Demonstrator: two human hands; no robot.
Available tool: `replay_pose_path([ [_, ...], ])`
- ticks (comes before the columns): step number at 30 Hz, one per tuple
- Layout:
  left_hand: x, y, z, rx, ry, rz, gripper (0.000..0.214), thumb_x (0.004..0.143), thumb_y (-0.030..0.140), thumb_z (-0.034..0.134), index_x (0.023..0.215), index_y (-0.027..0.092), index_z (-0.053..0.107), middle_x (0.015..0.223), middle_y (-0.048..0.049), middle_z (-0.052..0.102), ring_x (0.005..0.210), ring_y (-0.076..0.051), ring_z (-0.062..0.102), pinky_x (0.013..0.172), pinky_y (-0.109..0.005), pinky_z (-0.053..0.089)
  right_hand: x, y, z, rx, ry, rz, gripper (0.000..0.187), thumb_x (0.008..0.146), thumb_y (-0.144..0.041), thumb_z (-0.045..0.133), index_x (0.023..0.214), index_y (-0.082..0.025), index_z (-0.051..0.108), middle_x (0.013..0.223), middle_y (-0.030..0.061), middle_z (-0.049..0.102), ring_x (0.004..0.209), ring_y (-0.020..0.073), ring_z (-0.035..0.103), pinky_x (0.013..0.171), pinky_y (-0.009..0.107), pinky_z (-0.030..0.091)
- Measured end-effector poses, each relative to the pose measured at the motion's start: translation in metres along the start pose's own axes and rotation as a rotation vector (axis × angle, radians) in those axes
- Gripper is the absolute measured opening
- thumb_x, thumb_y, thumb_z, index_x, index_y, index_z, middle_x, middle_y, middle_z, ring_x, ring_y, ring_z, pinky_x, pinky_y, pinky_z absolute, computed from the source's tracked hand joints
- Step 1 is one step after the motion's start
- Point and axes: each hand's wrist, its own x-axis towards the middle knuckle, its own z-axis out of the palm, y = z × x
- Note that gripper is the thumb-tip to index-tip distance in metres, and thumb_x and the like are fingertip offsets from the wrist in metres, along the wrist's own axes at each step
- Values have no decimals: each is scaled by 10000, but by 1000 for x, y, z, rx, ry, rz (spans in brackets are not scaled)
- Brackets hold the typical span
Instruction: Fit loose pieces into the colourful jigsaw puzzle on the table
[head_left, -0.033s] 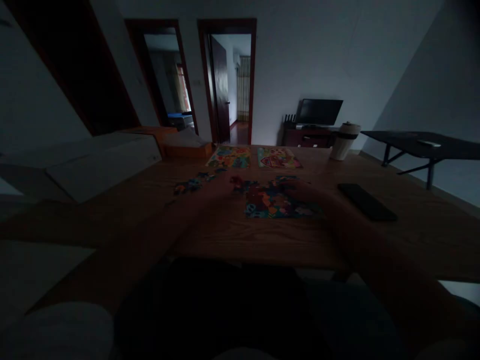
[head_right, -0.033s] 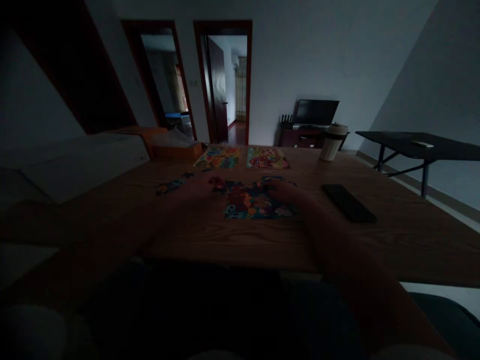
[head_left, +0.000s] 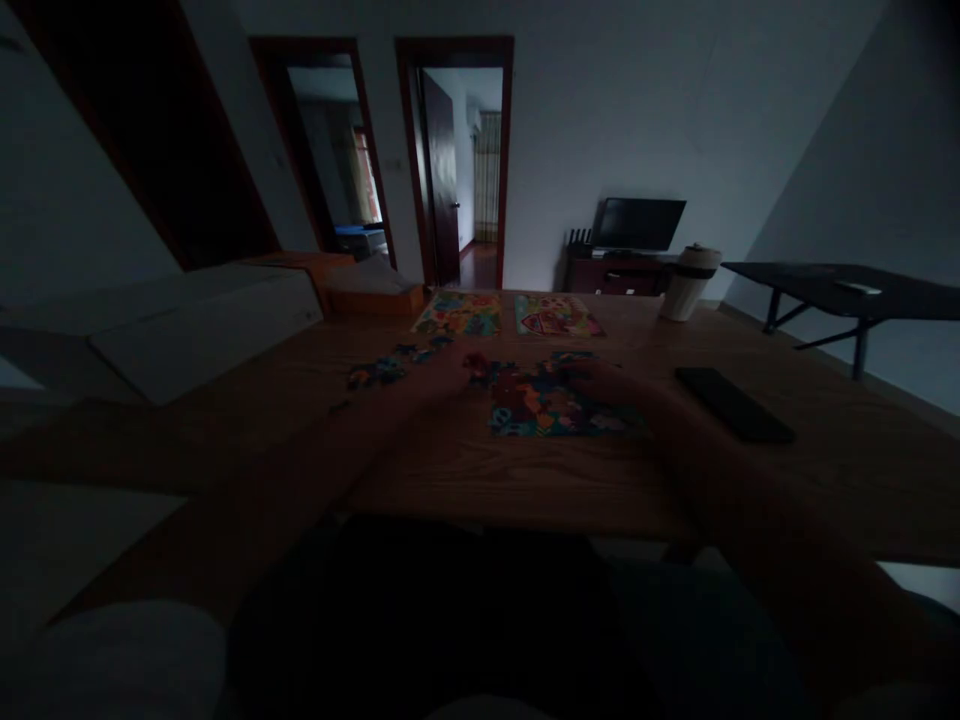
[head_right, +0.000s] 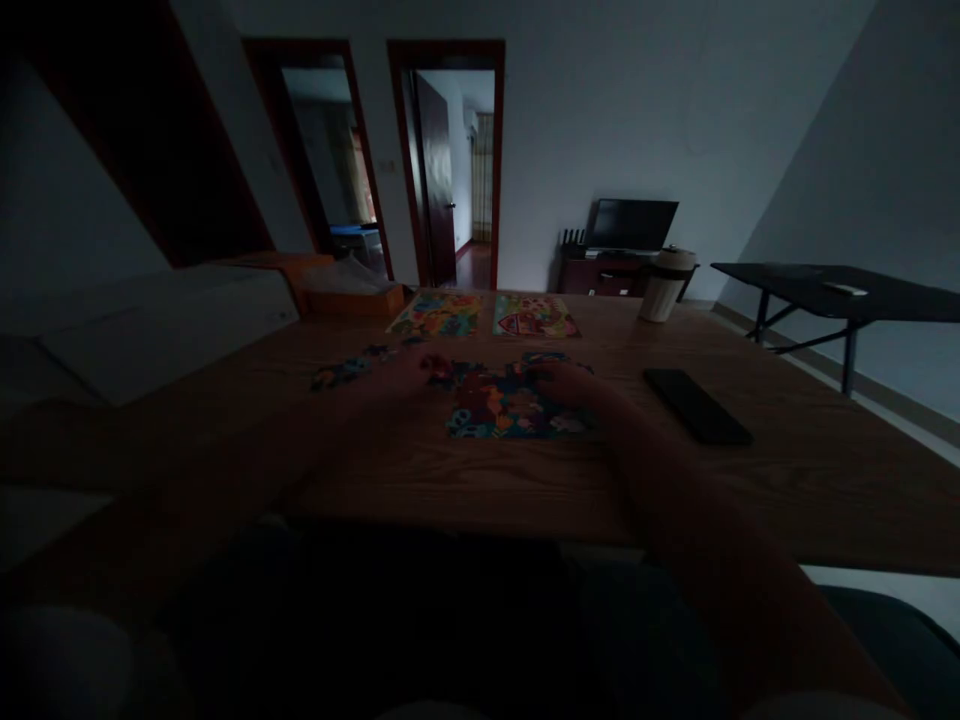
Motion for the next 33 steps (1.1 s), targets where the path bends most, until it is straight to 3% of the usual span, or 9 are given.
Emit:
replay_pose_path([
  [3, 1, -1, 12, 37, 41, 20, 344, 855, 105, 519, 1147, 144, 696, 1103, -97, 720, 995, -229, 667, 888, -341, 535, 2, 5, 2, -29, -18, -1, 475, 958, -315, 552, 1429, -296, 602, 1458, 31, 598, 1312, 291, 578, 1152, 437, 409],
  [7, -12, -3, 9, 238, 102, 43, 356, 958, 320, 545, 1263, 191, 677, 1248, -103, 675, 1116, -264, 624, 991, -373, 480, 3, 8, 2, -42, -30, 3, 487, 970, -327, 523, 1453, -290, 574, 1483, 32, 575, 1323, 267, 572, 1145, 429, 416],
  [11, -24, -4, -5, 277, 2, 91, 396, 962, 472, 561, 1212, 215, 730, 1226, -79, 700, 1100, -253, 637, 996, -344, 464, 2, 6, 3, -27, -15, -5, 477, 971, -322, 512, 1442, -303, 586, 1488, 24, 570, 1337, 268, 560, 1160, 442, 400],
  [17, -22, -13, -3, 341, -110, 299, 354, 974, 369, 549, 1256, 251, 728, 1356, -43, 667, 1261, -233, 578, 1106, -336, 380, 2, 5, 3, -61, -20, 20, 499, 966, -314, 514, 1455, -242, 579, 1484, 68, 571, 1320, 291, 573, 1149, 441, 409],
  [27, -21, -11, 0, 442, -84, 296, 378, 976, 294, 498, 1285, 231, 708, 1372, -56, 661, 1254, -254, 583, 1105, -372, 386, 1, 4, 1, -37, -43, 36, 493, 980, -335, 510, 1460, -245, 575, 1492, 57, 565, 1336, 282, 560, 1159, 408, 400],
  [33, -23, -2, 3, 501, -91, 267, 371, 972, 284, 483, 1272, 252, 699, 1228, -63, 716, 1109, -251, 642, 983, -361, 457, 1, 3, 3, -66, -21, 28, 511, 986, -338, 489, 1476, -210, 557, 1489, 87, 565, 1332, 280, 563, 1158, 410, 398],
])
